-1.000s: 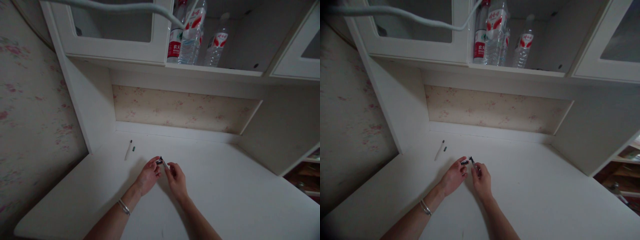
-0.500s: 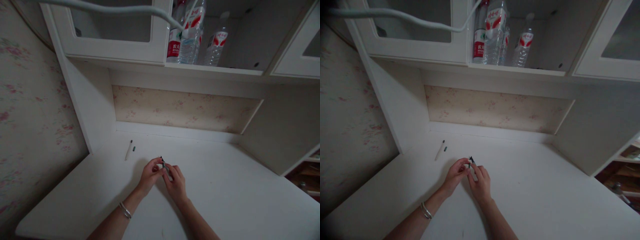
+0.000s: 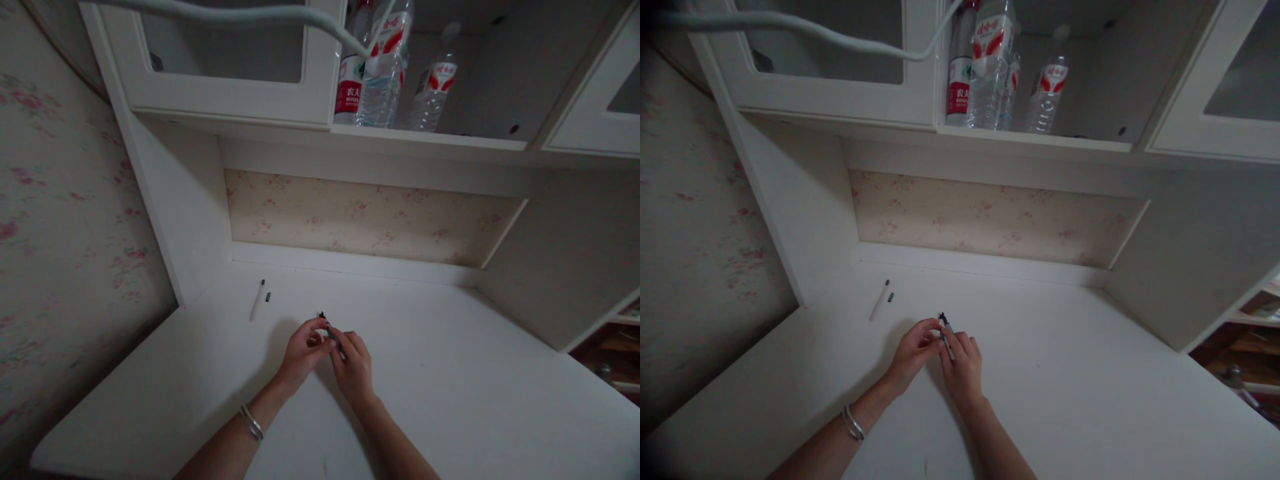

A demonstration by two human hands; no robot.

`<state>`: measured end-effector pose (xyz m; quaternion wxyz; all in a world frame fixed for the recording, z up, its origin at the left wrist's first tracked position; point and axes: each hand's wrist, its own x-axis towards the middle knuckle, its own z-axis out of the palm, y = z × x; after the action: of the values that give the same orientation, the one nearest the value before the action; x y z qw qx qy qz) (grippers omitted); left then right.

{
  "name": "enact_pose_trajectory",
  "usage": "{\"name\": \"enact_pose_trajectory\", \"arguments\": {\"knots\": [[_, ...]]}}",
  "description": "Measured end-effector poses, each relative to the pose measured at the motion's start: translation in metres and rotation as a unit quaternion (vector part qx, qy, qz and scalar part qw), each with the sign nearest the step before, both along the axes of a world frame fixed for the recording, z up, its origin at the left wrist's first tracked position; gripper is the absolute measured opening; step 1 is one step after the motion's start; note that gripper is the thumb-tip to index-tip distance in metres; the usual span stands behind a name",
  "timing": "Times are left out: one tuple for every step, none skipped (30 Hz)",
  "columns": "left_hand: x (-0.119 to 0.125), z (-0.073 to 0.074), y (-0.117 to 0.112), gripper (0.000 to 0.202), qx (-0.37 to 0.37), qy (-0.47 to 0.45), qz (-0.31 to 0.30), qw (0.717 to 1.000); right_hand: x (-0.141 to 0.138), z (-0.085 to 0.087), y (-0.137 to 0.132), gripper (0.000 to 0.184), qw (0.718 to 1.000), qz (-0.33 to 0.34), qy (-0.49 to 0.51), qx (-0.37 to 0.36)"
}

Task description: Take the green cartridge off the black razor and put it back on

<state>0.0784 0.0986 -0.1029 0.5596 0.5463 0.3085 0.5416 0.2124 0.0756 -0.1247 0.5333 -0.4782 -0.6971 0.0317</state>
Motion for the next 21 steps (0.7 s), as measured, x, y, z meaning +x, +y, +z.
{"name": "enact_pose_trajectory", "arguments": {"knots": [[-0.001,0.001,0.0,0.04,0.006,0.001,-0.001,1.0,-0.001,0.002,0.0,0.025,1.0,0.004,0.019,-0.006],[-0.002,0.003,0.0,0.039,0.014,0.004,0.0,1.0,-0.001,0.004,-0.001,0.025,0.999,0.007,0.044,-0.014],[-0.003,0.004,0.001,0.037,0.026,0.012,0.001,1.0,-0.002,0.007,0.0,0.024,0.997,0.008,0.075,-0.023],[-0.004,0.006,0.001,0.034,0.041,0.026,0.004,0.999,-0.002,0.009,0.0,0.022,0.993,0.009,0.11,-0.034],[-0.006,0.007,0.002,0.03,0.058,0.043,0.009,0.997,-0.002,0.011,0.001,0.02,0.988,0.013,0.146,-0.046],[-0.007,0.007,0.003,0.027,0.074,0.062,0.018,0.995,-0.002,0.013,0.002,0.019,0.981,0.022,0.183,-0.061],[-0.009,0.007,0.005,0.025,0.09,0.081,0.027,0.992,-0.001,0.014,0.003,0.019,0.972,0.036,0.219,-0.077],[-0.01,0.007,0.006,0.024,0.104,0.099,0.035,0.989,0.0,0.015,0.004,0.019,0.961,0.056,0.251,-0.097],[-0.011,0.006,0.007,0.024,0.117,0.116,0.039,0.986,0.0,0.015,0.006,0.02,0.95,0.078,0.279,-0.117],[-0.011,0.006,0.008,0.024,0.131,0.13,0.04,0.982,0.001,0.014,0.007,0.022,0.938,0.098,0.304,-0.136],[-0.012,0.005,0.009,0.025,0.144,0.143,0.039,0.978,0.002,0.013,0.008,0.023,0.926,0.116,0.324,-0.154],[-0.012,0.004,0.009,0.024,0.156,0.154,0.038,0.975,0.002,0.011,0.009,0.025,0.914,0.133,0.343,-0.17],[-0.011,0.004,0.01,0.023,0.167,0.163,0.038,0.972,0.002,0.008,0.01,0.026,0.902,0.149,0.361,-0.184],[-0.011,0.003,0.01,0.022,0.177,0.171,0.039,0.968,0.002,0.006,0.011,0.028,0.889,0.167,0.378,-0.196],[-0.011,0.003,0.01,0.021,0.184,0.177,0.043,0.966,0.002,0.003,0.012,0.028,0.876,0.187,0.394,-0.207],[-0.011,0.003,0.009,0.02,0.191,0.18,0.046,0.964,0.002,0.001,0.013,0.029,0.862,0.207,0.408,-0.216],[-0.01,0.004,0.009,0.019,0.197,0.182,0.046,0.962,0.001,-0.001,0.014,0.03,0.85,0.226,0.42,-0.225],[-0.01,0.004,0.009,0.018,0.203,0.183,0.046,0.961,0.001,-0.003,0.014,0.03,0.839,0.241,0.43,-0.231],[-0.011,0.005,0.008,0.018,0.208,0.183,0.044,0.96,0.0,-0.003,0.015,0.03,0.831,0.252,0.437,-0.235],[-0.011,0.005,0.008,0.017,0.212,0.183,0.043,0.959,0.0,-0.004,0.015,0.031,0.824,0.259,0.443,-0.239],[-0.011,0.006,0.008,0.017,0.215,0.183,0.044,0.958,0.0,-0.004,0.016,0.031,0.82,0.263,0.448,-0.24]]}}
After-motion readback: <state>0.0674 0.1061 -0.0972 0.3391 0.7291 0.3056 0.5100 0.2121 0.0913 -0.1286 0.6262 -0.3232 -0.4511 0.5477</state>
